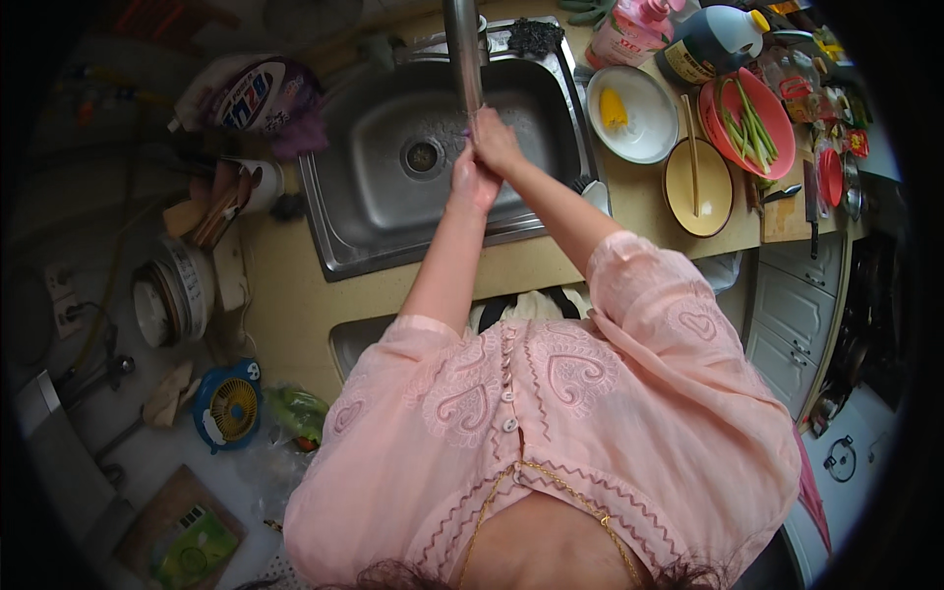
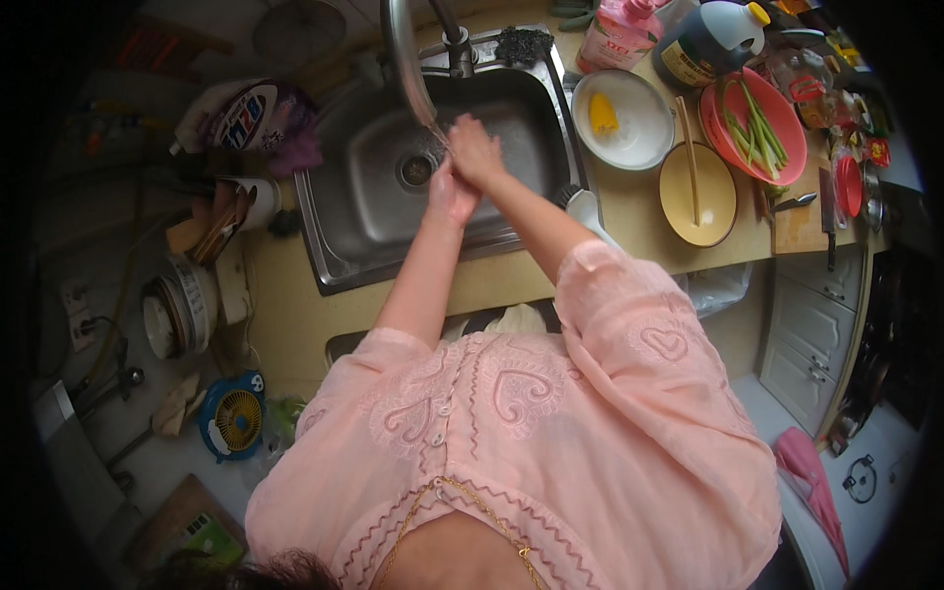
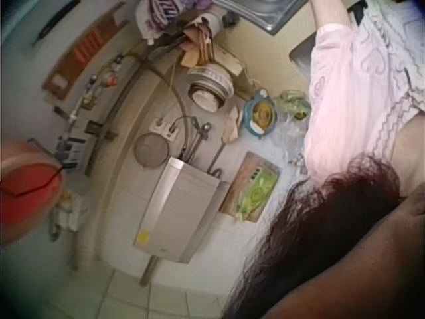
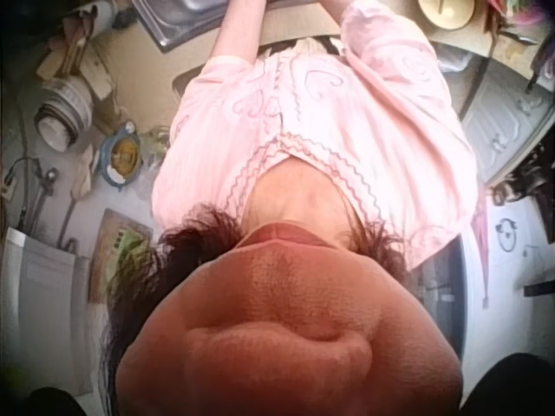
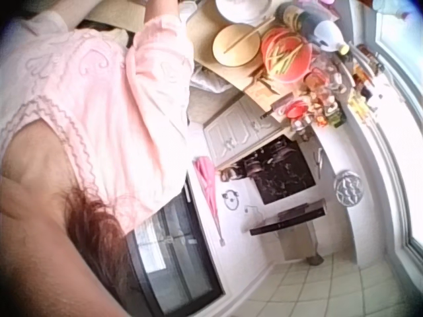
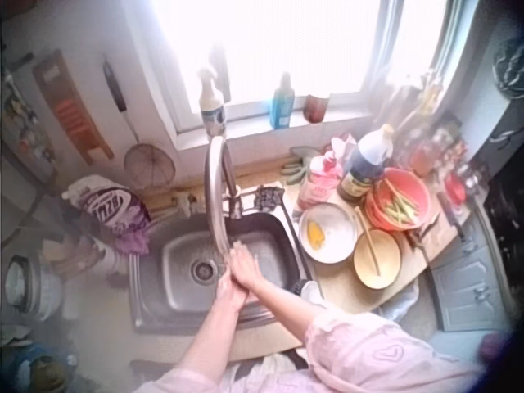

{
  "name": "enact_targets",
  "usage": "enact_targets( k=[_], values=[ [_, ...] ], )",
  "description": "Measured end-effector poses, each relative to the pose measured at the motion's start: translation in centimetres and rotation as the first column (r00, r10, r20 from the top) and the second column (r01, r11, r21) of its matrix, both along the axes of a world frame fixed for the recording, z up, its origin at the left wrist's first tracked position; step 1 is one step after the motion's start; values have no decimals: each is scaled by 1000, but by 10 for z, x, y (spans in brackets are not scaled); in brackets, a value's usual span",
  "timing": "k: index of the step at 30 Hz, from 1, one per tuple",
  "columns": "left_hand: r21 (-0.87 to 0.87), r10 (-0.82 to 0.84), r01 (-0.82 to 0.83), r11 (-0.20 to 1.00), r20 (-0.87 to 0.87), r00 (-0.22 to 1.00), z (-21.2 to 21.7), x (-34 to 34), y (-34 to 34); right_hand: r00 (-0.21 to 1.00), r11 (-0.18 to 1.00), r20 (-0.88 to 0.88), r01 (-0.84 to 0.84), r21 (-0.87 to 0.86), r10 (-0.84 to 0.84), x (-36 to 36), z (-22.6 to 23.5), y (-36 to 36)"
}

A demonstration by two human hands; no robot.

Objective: The person sits on the floor and wipes the inside of a drawer and a white suitcase with a pink cloth. They briefly pick up and view a small card with photos before returning to cleaning. Finally, they walk to the kitchen and rinse the cloth under running water.

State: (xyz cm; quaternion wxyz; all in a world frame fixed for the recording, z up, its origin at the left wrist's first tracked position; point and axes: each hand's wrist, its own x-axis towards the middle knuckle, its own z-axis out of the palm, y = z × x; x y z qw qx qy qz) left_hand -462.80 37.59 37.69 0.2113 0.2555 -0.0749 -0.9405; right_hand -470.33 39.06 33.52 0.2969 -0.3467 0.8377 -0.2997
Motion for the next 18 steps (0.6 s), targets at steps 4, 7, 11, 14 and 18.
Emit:
enact_targets(
  k=[4,7,11,14,18],
  values=[
    [47,-8,7,999,16,1000,-39,8,-28,999,945,-47,-37,-326,23,29,-16,7],
    [10,-22,20,1000,193,981,-11,5,-25,992,984,-88,-106,-143,94,37,17,18],
    [-193,49,-18,981,159,986,-12,-4,-8,993,994,-29,113,-13,-113,0,11,19],
    [-190,9,33,981,217,976,-31,-7,-20,956,934,172,273,-232,-237,-15,-12,28],
    [-172,-37,99,980,333,942,-42,-16,-38,953,946,215,255,-198,-212,-3,0,51]
  ],
)
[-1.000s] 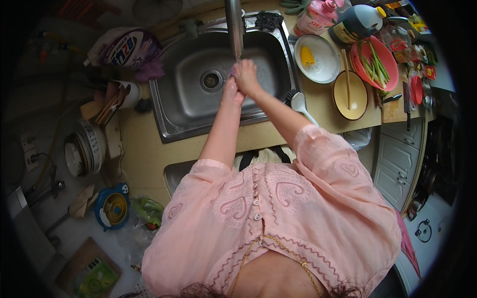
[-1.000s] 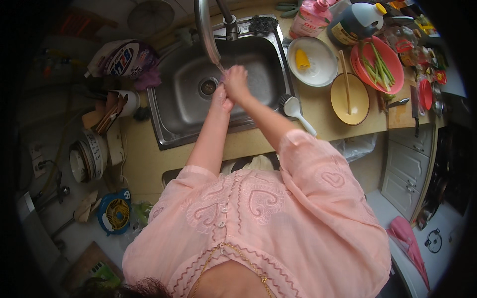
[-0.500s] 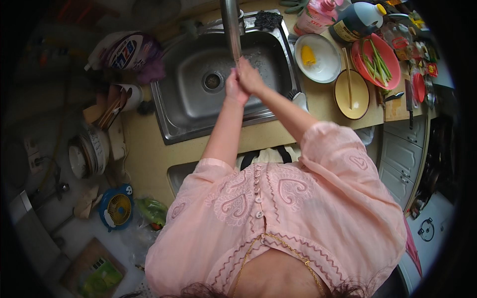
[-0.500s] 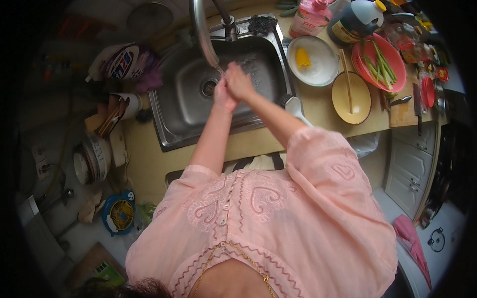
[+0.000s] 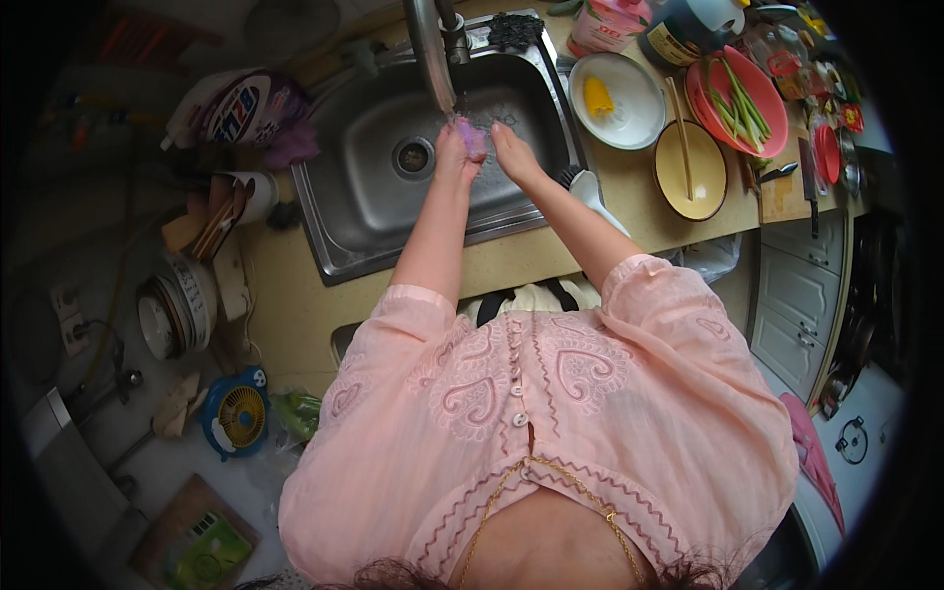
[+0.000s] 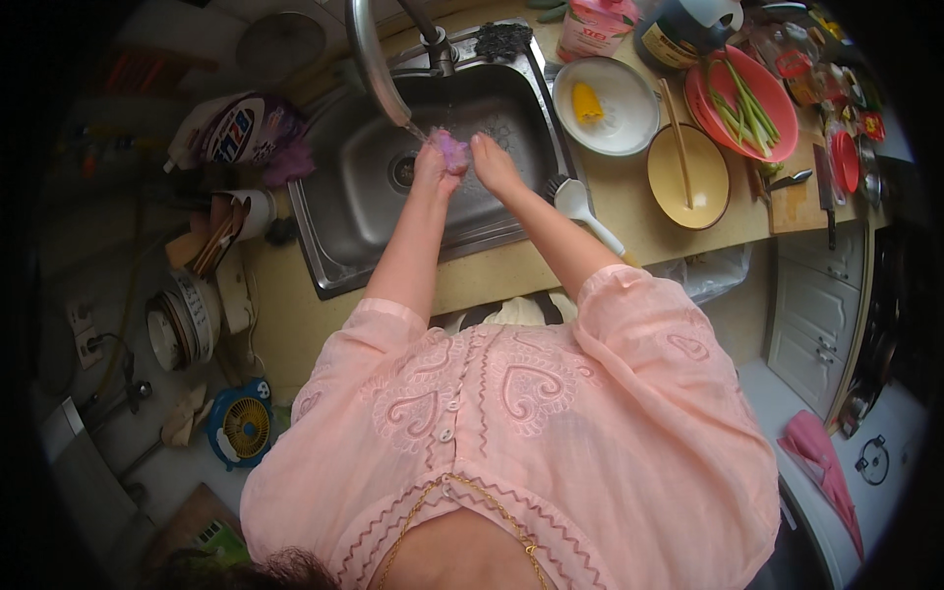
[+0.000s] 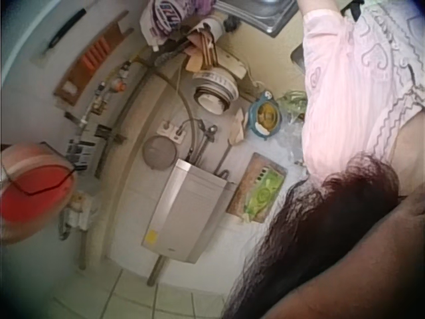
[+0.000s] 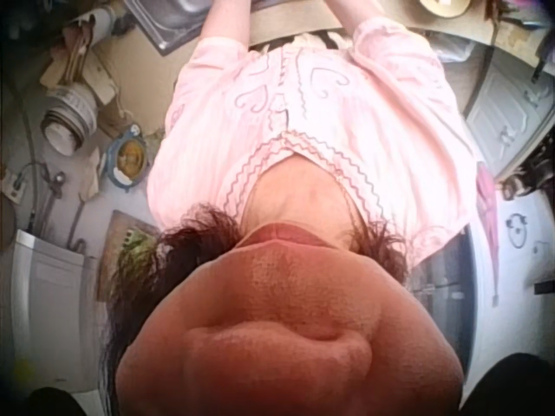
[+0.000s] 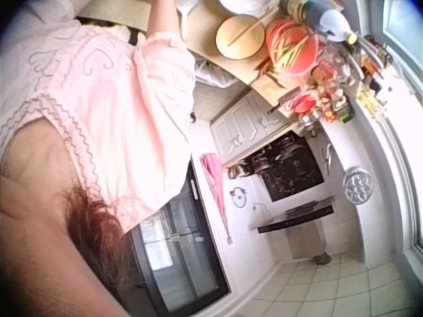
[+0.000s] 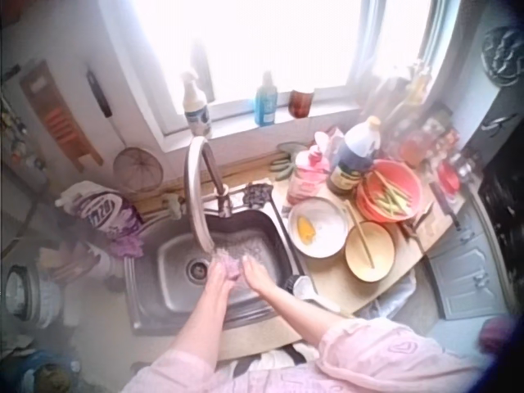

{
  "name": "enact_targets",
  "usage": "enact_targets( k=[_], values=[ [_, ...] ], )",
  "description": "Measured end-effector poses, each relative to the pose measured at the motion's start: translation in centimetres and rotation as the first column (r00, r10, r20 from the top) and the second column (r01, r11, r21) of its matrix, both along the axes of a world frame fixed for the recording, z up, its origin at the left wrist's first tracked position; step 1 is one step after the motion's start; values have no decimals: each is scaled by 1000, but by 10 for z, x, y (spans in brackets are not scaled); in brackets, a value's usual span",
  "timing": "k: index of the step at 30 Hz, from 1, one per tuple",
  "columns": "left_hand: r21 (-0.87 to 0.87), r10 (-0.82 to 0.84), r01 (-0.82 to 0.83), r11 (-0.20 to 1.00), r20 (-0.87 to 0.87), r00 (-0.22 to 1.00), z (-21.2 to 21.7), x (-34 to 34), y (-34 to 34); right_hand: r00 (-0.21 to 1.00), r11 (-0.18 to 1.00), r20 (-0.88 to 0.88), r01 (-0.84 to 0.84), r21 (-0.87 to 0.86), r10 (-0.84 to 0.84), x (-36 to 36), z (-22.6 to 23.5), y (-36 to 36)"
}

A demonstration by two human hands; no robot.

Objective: The person sits on the floor and wipes the inside of a drawer and a white suitcase with a pink cloth. They briefly pick up and view a small card with photos before returning to cleaning. Finally, they walk to the kitchen and rinse the cloth under running water.

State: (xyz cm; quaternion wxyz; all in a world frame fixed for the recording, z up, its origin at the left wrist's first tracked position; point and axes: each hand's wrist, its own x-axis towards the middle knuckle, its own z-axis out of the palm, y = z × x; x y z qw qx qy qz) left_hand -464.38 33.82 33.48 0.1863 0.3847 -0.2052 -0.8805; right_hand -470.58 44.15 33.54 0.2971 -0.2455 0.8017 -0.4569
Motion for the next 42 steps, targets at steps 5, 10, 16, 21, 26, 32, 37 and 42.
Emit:
enact_targets(
  k=[5,10,16,21,26,32,37,42],
  values=[
    [-68,-77,87,994,139,987,26,-5,6,996,996,-32,76,-43,-77,9,18,12],
    [-55,-75,93,994,262,962,19,-5,4,998,981,-47,37,-188,-47,14,38,7],
    [151,52,-52,987,8,999,33,9,5,948,941,-319,-119,-317,12,24,60,-1],
    [-172,-230,216,961,-68,971,40,37,5,959,962,-282,-56,-266,-22,10,39,-5],
    [-291,-154,228,929,255,955,50,58,3,999,981,41,26,-195,-19,-5,23,-15],
    [-132,-217,252,959,233,948,52,77,-6,793,935,591,305,-180,-145,-14,36,-12],
    [154,-83,88,984,-38,996,29,38,6,990,958,108,113,-265,-87,16,15,-34],
    [267,39,170,949,-632,774,-65,29,-11,954,966,-294,-28,-255,-50,60,92,-26]
  ],
)
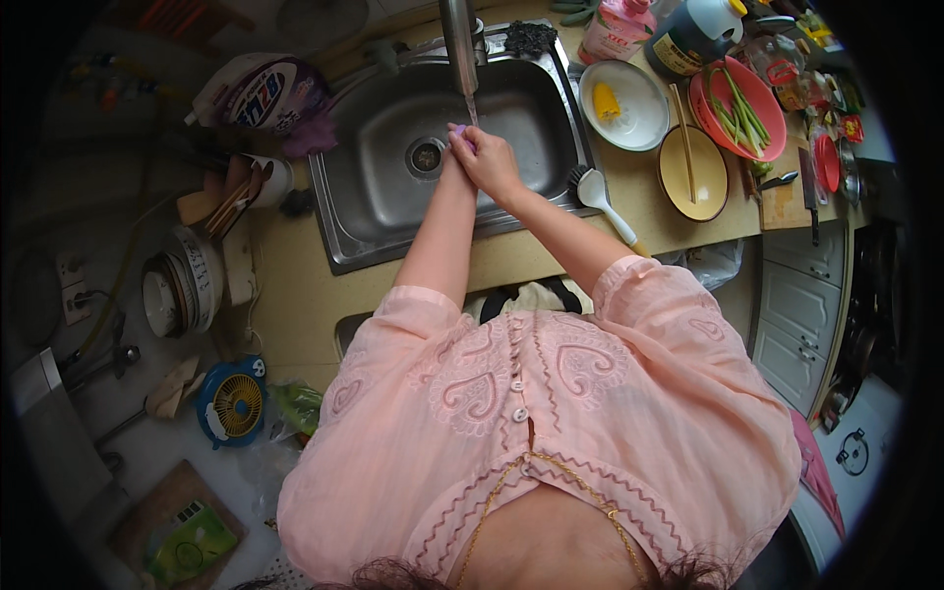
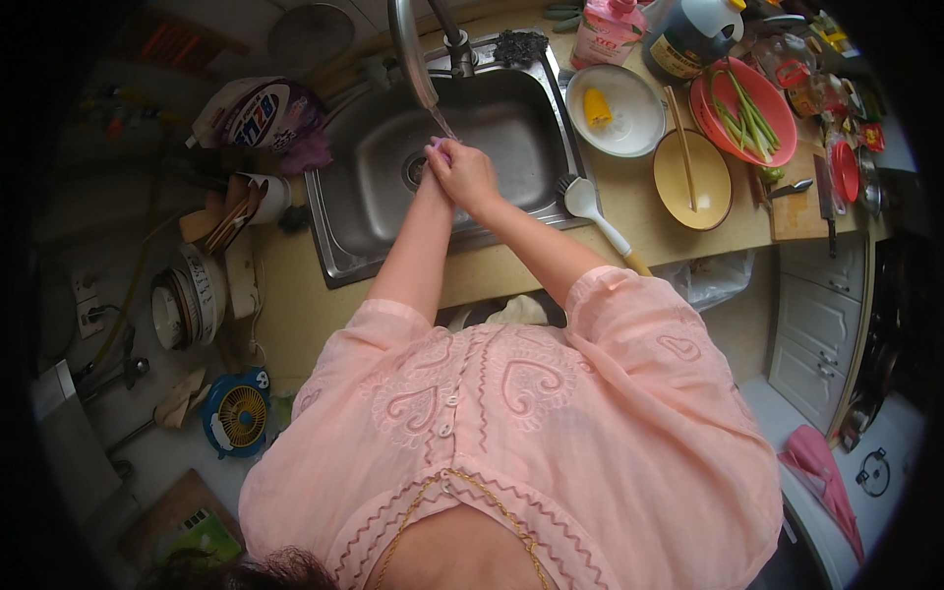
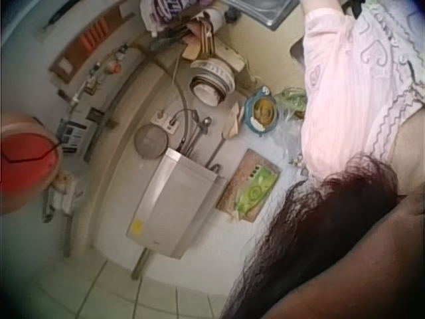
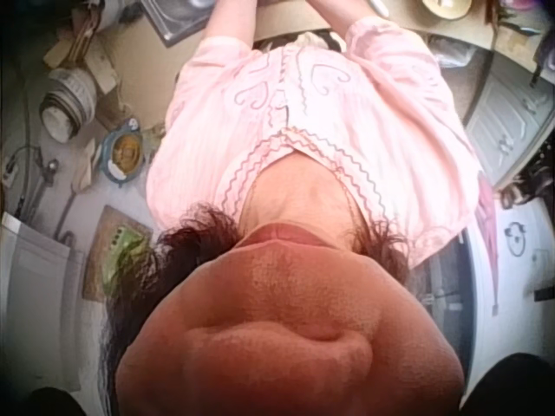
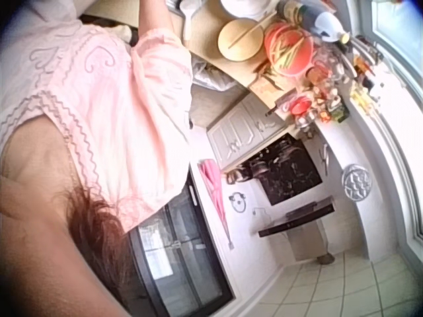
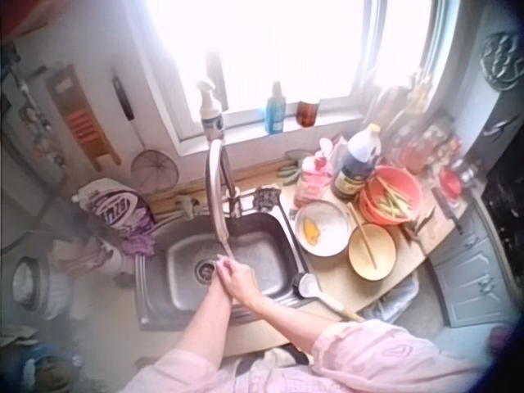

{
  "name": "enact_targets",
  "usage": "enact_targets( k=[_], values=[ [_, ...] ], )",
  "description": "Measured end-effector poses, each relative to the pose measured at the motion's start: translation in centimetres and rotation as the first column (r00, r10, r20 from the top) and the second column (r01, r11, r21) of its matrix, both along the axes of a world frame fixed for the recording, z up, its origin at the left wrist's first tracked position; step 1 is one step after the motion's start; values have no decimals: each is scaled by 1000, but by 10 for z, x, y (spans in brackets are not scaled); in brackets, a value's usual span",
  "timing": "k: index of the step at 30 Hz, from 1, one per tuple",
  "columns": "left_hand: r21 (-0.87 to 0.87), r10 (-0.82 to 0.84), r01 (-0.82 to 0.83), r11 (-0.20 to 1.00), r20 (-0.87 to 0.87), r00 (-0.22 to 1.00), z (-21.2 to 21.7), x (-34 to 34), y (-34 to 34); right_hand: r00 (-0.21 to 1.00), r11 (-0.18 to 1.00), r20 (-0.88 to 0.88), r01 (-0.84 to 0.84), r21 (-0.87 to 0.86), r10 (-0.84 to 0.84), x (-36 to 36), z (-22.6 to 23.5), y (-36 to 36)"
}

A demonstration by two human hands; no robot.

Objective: The person sits on the floor and wipes the inside of a drawer and a white suitcase with a pink cloth. They briefly pick up and view a small card with photos before returning to cleaning. Finally, they walk to the kitchen and rinse the cloth under running water.

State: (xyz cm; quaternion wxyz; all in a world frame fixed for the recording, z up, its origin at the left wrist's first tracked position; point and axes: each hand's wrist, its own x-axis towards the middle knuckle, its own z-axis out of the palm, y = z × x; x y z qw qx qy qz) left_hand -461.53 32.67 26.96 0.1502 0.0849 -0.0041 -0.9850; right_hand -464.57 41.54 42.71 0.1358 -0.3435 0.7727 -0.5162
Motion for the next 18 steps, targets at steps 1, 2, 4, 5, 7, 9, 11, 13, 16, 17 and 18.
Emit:
enact_targets(
  k=[1,2,4,5,7,9,11,13,16,17,18],
  values=[
    [-83,60,-45,996,192,980,34,-6,14,999,989,-51,2,150,5,-10,-2,-1],
    [-173,134,-73,982,372,919,67,-11,29,995,955,-98,11,297,19,-19,-7,-1],
    [-279,207,-53,959,557,804,90,-19,39,994,934,-113,49,354,-9,-38,-19,-5],
    [-292,197,-20,956,590,783,93,-21,40,996,925,-83,49,376,-19,-47,-26,-6],
    [-336,201,24,941,617,761,104,-21,41,993,901,-115,69,429,-21,-49,-28,-7],
    [-240,82,64,969,553,829,83,-11,25,986,943,-167,47,330,9,-29,-18,-6],
    [-139,0,10,990,71,998,50,3,20,977,966,-195,-40,254,91,-4,0,-1],
    [-240,92,23,970,456,885,65,-2,29,984,953,-171,-2,305,56,-16,-10,-3],
    [-260,76,124,958,644,761,93,-8,34,998,915,-47,-12,403,34,-43,-21,-7],
    [-296,102,116,948,628,771,84,-5,31,1000,910,13,-19,413,15,-44,-22,-8],
    [-331,127,107,937,612,781,75,-2,28,997,906,73,-27,423,-5,-47,-27,-10]
  ],
)
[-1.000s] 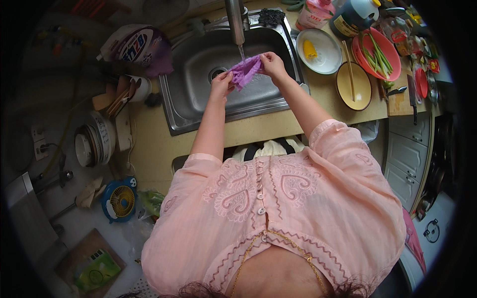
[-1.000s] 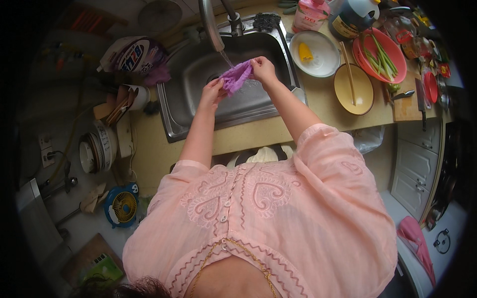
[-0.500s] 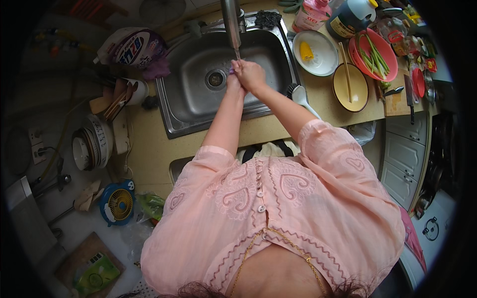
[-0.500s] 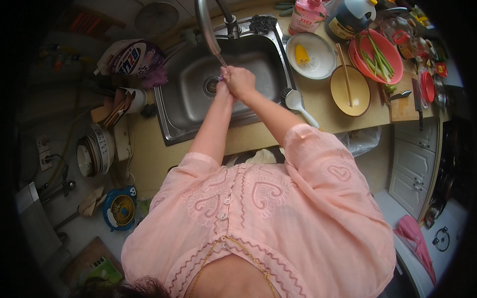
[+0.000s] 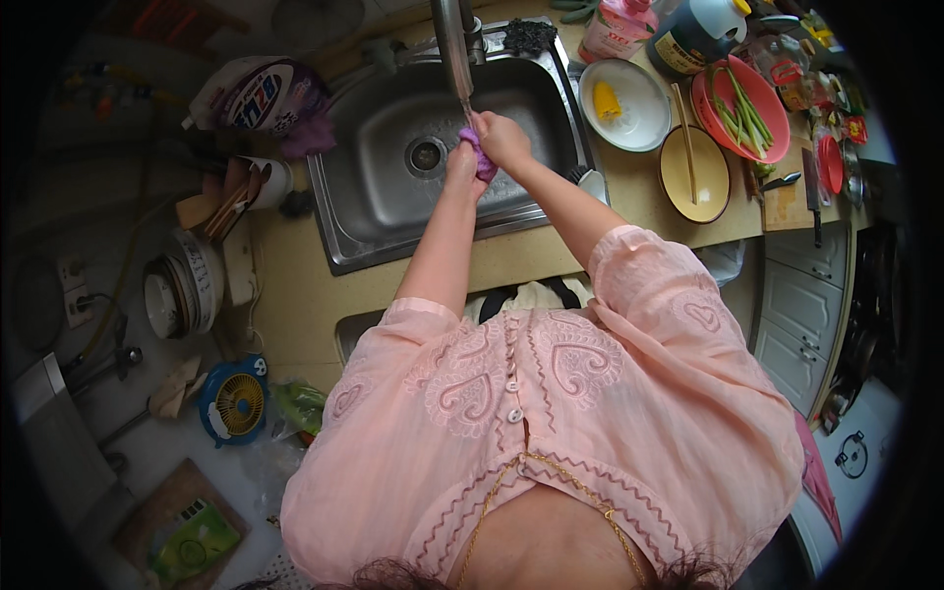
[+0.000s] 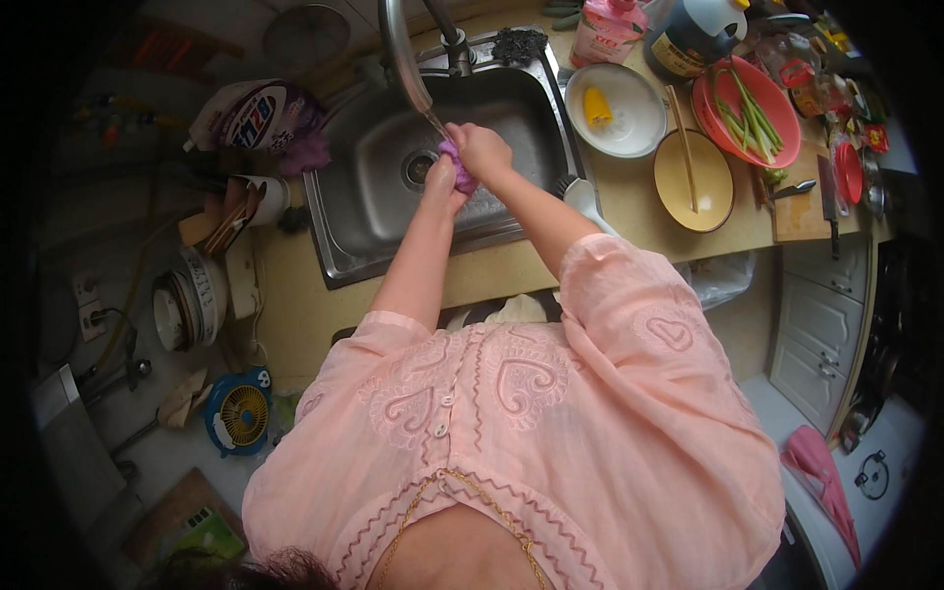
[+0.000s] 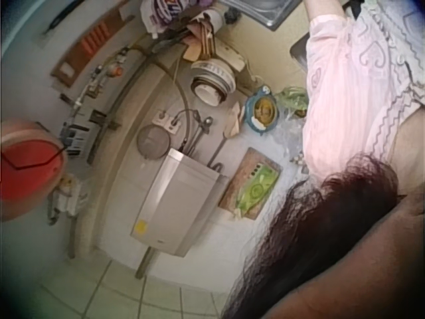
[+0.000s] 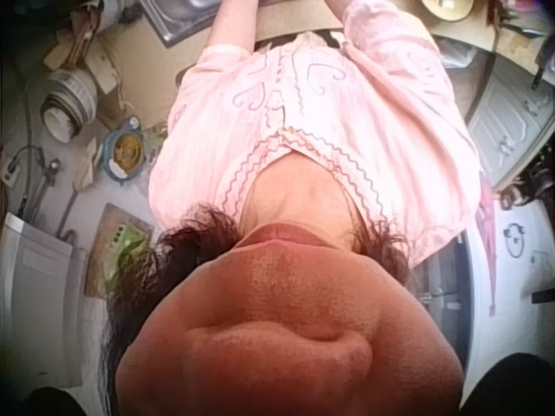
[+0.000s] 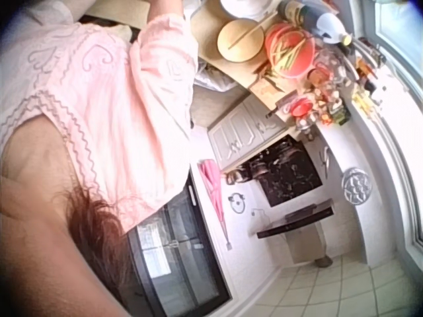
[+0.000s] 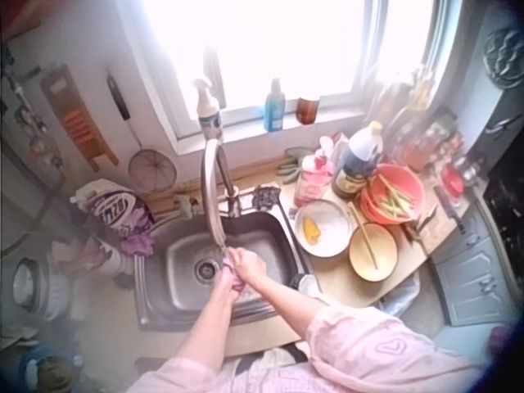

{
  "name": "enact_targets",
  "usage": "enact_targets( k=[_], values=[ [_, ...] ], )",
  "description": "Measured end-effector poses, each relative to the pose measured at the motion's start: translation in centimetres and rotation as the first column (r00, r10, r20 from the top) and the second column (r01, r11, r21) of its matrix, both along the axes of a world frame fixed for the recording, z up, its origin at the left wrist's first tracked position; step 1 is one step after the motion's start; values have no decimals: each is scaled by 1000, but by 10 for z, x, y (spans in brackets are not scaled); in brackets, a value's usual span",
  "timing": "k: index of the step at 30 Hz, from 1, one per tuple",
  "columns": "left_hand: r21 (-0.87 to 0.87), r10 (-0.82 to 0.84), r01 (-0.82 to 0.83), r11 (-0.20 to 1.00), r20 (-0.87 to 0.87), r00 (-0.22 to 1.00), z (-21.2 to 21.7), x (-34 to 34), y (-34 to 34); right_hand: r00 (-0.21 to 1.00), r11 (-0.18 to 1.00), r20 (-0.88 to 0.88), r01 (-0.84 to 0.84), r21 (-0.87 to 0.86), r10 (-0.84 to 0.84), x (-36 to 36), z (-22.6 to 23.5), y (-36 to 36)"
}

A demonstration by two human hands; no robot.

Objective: The person sits on the floor and wipes the inside of a drawer and a white suitcase with a pink cloth. They briefly pick up and view a small card with photos before returning to cleaning. Finally, they walk to the kitchen and rinse the cloth under running water.

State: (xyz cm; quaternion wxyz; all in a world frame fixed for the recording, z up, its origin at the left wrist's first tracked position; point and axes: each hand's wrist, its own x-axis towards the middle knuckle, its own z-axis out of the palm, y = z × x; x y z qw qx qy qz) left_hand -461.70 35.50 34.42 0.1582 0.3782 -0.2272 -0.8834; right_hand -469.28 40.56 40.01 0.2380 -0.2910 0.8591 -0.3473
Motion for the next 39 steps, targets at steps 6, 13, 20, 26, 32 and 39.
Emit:
enact_targets(
  k=[6,13,20,26,32,39],
  values=[
    [-97,-219,242,965,202,955,34,46,-39,901,932,273,-279,-233,338,-37,-35,27],
    [-19,-12,15,1000,174,985,9,73,-39,704,939,701,155,-306,112,-45,-8,26],
    [208,-162,283,936,-459,874,-43,20,-25,934,813,-169,-356,-461,313,42,17,22],
    [333,-27,126,934,-287,958,-22,5,-11,930,944,-339,-233,-232,146,39,26,20],
    [84,123,-116,990,-81,989,17,-7,6,975,997,-214,-72,-35,62,6,12,0],
    [268,53,58,962,-389,920,34,3,3,959,952,-234,-211,-219,159,30,-24,-5]
  ],
)
